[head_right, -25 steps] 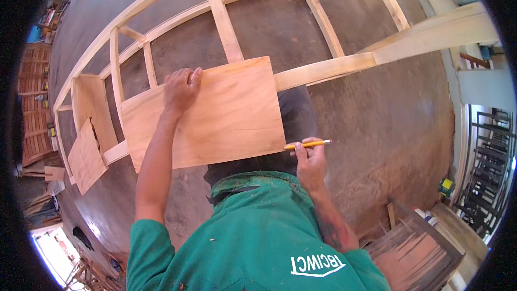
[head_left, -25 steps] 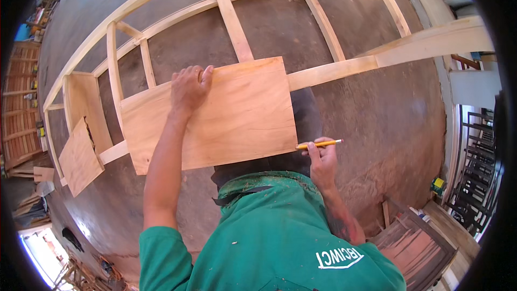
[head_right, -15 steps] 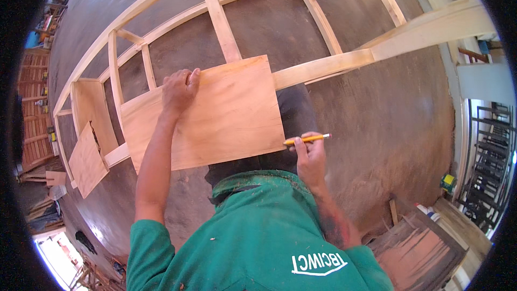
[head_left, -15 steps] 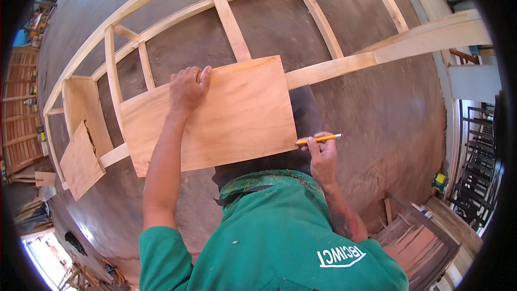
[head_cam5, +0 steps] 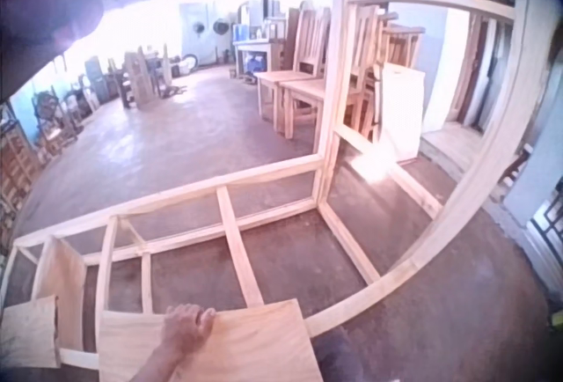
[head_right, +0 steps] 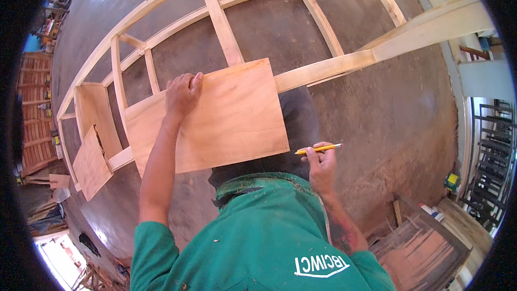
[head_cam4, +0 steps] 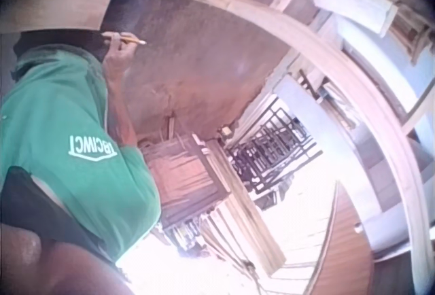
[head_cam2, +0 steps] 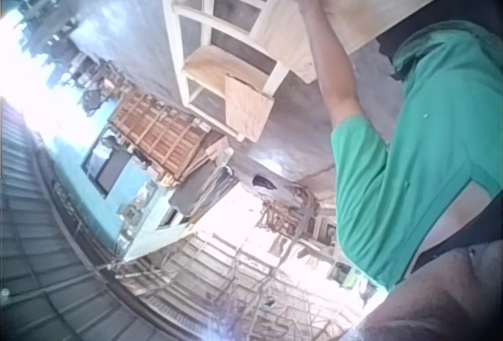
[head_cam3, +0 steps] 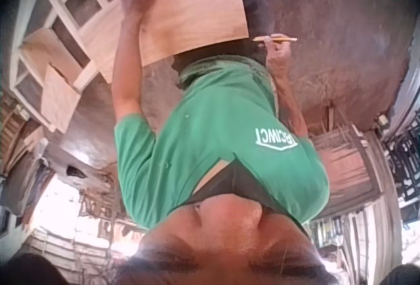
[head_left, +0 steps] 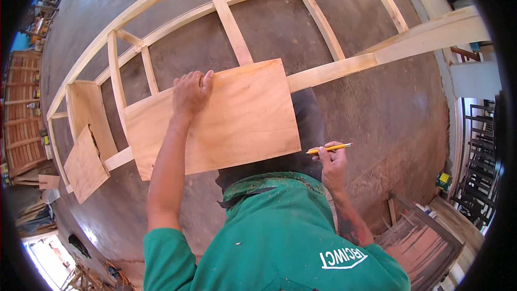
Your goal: The recorder is building a piece of wooden furniture, specifically marking wooden planks for assembly.
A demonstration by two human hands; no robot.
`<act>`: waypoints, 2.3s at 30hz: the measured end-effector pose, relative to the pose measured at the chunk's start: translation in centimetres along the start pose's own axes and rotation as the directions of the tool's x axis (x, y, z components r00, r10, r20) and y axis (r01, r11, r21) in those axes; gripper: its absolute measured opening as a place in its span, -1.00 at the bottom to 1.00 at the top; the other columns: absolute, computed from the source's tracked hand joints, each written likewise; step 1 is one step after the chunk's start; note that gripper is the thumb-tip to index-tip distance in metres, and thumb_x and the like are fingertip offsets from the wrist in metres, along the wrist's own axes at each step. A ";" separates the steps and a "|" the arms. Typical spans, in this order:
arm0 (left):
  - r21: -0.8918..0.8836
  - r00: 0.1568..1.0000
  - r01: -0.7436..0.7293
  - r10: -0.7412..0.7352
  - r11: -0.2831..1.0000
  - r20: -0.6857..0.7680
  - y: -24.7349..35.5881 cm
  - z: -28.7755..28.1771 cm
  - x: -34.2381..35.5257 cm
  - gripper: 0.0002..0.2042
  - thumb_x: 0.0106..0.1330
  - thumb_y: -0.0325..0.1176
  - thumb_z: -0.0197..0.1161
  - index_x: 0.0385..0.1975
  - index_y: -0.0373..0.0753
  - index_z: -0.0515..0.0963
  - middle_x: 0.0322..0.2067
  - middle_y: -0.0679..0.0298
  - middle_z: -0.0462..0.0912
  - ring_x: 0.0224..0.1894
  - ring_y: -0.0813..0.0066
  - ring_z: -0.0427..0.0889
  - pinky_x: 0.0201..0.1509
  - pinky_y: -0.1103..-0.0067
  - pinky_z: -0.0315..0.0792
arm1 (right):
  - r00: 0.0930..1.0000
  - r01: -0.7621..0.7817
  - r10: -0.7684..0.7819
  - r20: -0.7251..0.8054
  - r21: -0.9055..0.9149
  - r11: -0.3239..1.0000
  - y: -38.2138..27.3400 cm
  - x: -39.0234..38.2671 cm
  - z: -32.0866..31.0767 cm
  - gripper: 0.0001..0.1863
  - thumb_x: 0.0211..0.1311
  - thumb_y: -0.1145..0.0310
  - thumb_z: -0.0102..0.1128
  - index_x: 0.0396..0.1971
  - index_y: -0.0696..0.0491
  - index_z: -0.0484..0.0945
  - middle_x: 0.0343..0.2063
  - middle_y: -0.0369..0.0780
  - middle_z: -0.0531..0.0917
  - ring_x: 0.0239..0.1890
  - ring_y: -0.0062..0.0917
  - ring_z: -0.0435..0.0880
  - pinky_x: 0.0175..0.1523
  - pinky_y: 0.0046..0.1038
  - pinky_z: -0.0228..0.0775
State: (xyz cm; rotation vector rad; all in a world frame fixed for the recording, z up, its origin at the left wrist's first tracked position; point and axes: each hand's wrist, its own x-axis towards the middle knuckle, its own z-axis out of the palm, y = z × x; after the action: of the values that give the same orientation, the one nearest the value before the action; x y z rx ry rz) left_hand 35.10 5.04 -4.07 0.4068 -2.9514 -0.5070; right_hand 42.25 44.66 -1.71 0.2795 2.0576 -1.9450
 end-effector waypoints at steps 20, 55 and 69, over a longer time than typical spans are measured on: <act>0.017 1.000 -0.001 0.001 1.000 0.008 -0.5 -0.1 0.2 -0.59 0.42 0.01 0.03 -0.42 -0.22 0.60 -0.33 0.16 0.68 -0.18 0.16 0.61 -0.04 0.30 0.32 | 0.998 -0.014 0.018 0.055 -0.064 0.998 -0.1 1.3 1.8 -0.80 0.42 0.45 0.08 -0.10 0.16 0.29 -0.29 -0.11 0.65 -0.33 -0.60 0.66 -0.17 -0.61 0.56; 0.132 0.882 -0.432 0.449 0.892 -0.145 9.4 -12.3 -13.3 -0.59 0.16 -0.06 0.41 -0.55 -0.21 0.35 -0.53 0.26 0.37 -0.49 0.34 0.43 -0.42 0.47 0.35 | 0.968 0.155 -0.121 -0.217 0.144 0.977 -5.3 4.1 -5.0 -0.85 0.41 0.41 0.10 -0.16 0.13 0.39 -0.34 -0.10 0.68 -0.36 -0.55 0.64 -0.19 -0.57 0.49; -0.215 0.634 -0.413 0.448 0.885 0.631 13.7 -6.1 -21.8 -0.13 0.02 -0.41 0.26 0.45 -0.09 0.10 0.44 -0.11 0.01 0.29 -0.63 0.11 0.29 -0.27 0.08 | 0.983 -0.172 0.165 -0.085 -0.090 0.981 -8.6 -1.7 -6.1 -0.79 0.38 0.43 0.13 -0.12 0.16 0.35 -0.32 -0.11 0.68 -0.36 -0.60 0.66 -0.20 -0.58 0.51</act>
State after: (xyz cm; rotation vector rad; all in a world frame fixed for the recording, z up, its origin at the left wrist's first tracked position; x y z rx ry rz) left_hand 53.61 21.71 4.78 -0.6473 -3.5004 -0.7880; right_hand 40.46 50.31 7.16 0.4979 2.0943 -1.7552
